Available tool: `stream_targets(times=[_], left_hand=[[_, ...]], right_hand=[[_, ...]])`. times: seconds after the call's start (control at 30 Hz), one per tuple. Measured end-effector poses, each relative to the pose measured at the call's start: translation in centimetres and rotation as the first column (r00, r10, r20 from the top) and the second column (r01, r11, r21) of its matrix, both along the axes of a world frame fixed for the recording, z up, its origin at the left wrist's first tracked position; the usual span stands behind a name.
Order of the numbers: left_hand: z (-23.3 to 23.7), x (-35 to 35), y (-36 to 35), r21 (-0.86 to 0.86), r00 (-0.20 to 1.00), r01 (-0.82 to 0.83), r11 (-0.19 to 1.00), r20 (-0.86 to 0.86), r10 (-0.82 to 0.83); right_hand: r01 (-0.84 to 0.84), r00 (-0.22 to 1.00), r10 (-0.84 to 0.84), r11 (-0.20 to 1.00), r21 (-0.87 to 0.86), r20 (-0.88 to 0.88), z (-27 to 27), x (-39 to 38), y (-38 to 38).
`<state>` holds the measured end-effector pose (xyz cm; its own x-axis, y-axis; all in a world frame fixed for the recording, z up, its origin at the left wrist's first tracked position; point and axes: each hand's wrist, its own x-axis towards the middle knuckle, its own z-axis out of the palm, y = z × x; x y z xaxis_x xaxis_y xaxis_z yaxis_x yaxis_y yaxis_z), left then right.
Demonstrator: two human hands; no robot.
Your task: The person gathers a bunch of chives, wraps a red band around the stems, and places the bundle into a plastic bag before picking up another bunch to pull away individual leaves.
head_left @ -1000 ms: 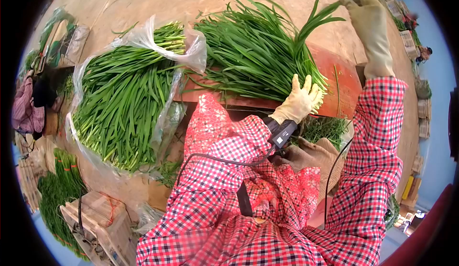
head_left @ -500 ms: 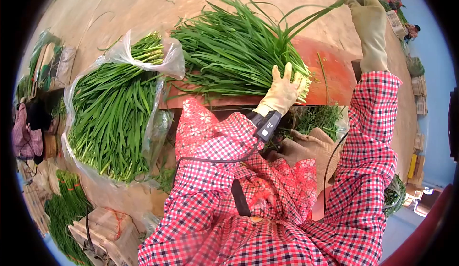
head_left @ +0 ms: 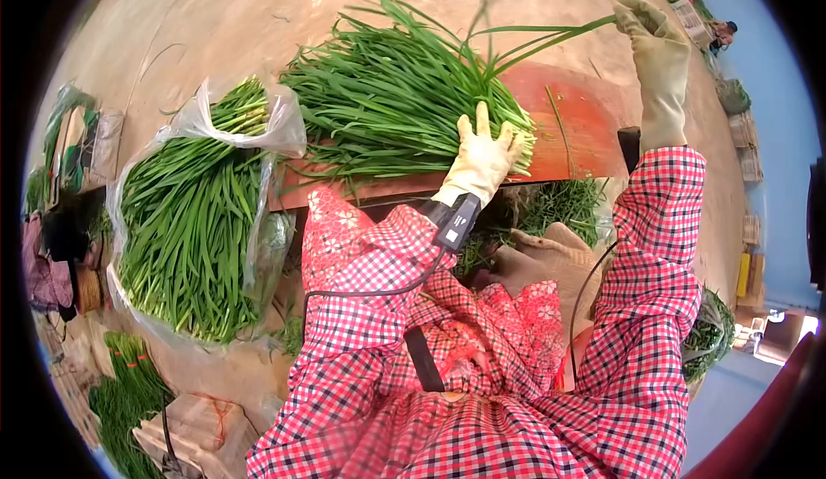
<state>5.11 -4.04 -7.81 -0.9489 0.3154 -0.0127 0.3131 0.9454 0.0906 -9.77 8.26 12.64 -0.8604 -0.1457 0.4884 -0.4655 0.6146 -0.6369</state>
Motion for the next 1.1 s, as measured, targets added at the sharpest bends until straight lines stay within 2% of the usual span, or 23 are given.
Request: stream_targets(times=[0.13,0.37,0.47,0.6,0.7,0.8,0.9,1.0,1.1], left_hand=[[0.2,-0.8,-0.6,0.049,1.000,-0.010,0.999,0.014,0.009],[1.0,-1.5,-0.8,-0.038,0.990,0.032,0.999,0.141,-0.026],[2.4,-1.0,-1.0,-0.072,0.989,0.029,0.997,0.148,-0.018],[2.7,-1.5,-1.0,-0.054,0.990,0.028,0.998,0.137,-0.020],[2.7,-1.3,-1.1,-0.061,0.991,0.035,0.998,0.129,-0.027],[2.0,-1.6,-0.9,-0.011,0.993,0.029,1.000,0.118,-0.027],[2.2,-1.8,-0.9,0.003,0.987,0.040,0.999,0.158,-0.040],[2.5,-1.8,-0.8,-0.009,0.986,0.038,0.999,0.165,-0.036],[2.8,-1.8,-0.7,-0.036,0.980,0.043,0.998,0.198,-0.035]], right_hand=[[-0.063,0.997,0.066,0.996,-0.070,0.041,-0.5,0.4,-0.1],[-0.176,0.980,0.189,0.967,-0.186,0.058,-1.6,-1.0,-1.5],[-0.147,0.987,0.153,0.981,-0.123,0.041,-1.3,-1.7,-2.5],[-0.202,0.975,0.213,0.968,-0.147,0.065,-2.2,-3.5,-2.6],[-0.139,0.981,0.167,0.960,-0.243,0.099,-2.0,-2.7,-4.6],[-0.182,0.961,0.224,0.954,-0.240,0.162,-3.1,-4.9,-4.9],[-0.175,0.961,0.208,0.968,-0.180,0.185,-3.6,-5.5,-5.6],[-0.197,0.932,0.270,0.937,-0.288,0.242,-5.4,-6.7,-5.0],[-0.105,0.963,0.151,0.973,-0.205,0.224,-7.1,-4.8,-5.9]])
